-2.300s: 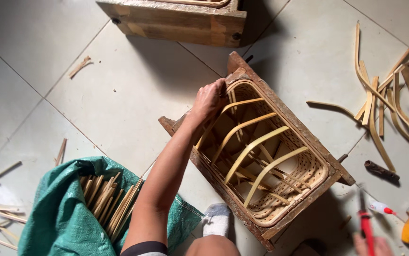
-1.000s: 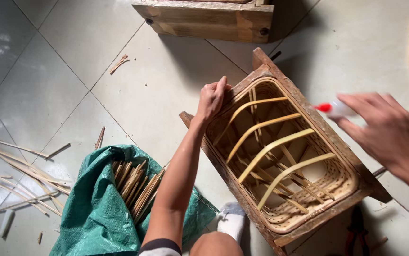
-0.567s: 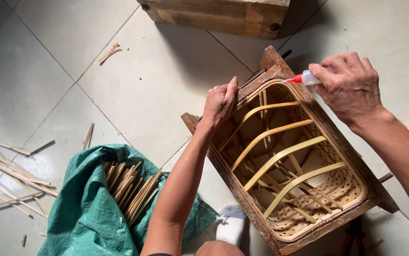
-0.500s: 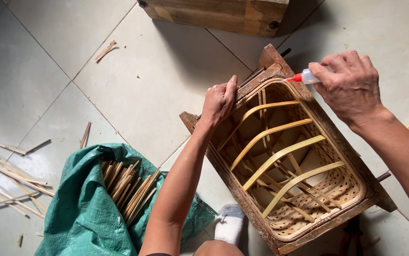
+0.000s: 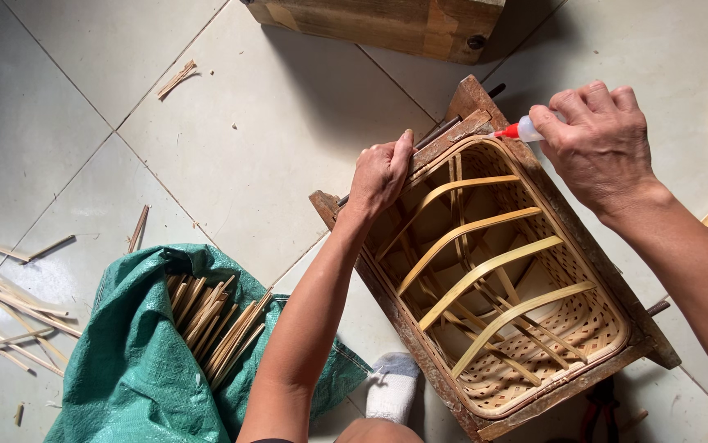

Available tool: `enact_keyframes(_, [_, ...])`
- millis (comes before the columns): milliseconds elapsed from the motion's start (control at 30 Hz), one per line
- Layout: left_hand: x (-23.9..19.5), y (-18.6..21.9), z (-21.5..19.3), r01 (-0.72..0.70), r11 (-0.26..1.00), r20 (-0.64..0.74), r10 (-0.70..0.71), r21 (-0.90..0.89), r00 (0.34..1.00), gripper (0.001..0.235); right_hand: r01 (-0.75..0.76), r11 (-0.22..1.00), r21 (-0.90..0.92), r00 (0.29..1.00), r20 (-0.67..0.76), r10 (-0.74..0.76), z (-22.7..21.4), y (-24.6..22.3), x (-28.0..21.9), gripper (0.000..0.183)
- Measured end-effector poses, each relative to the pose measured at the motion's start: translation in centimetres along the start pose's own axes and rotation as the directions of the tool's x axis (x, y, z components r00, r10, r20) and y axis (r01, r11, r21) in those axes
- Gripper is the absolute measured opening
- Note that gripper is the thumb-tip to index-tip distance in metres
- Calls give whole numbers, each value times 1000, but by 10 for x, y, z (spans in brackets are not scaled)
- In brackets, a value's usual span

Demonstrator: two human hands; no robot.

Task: The person assembles a rectangular woven basket by applying glue to the frame and inserting curved bamboo strips. They use a hammer to tap the strips into place and pliers to adjust the frame, repeating the process for multiple baskets.

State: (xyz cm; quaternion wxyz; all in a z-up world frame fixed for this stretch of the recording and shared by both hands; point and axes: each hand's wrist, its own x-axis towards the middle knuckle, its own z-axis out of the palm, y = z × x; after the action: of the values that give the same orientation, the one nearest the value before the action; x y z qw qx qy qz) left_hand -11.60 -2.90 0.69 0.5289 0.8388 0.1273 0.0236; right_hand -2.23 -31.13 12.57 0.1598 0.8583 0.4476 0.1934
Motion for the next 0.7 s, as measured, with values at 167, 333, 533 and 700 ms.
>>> enact_keyframes(167, [0, -1, 0, -17, 1000, -17, 18, 23, 1000, 73, 33, 999, -6, 999, 6, -33, 0, 0, 2, 20])
enact_keyframes(333, [0, -4, 1, -28, 1000, -9, 28, -10, 1000, 67, 29, 998, -51, 998, 64, -25, -1, 5, -2, 11])
enact_keyframes(533, [0, -4, 2, -40, 999, -11, 40, -7, 999, 67, 18, 1000, 19, 1000, -20, -17, -4, 3, -7, 19])
enact_keyframes(700, [-1, -1, 0, -51, 999, -22, 51, -6, 998, 67, 39, 998, 41, 999, -35, -38, -7, -5, 5, 18])
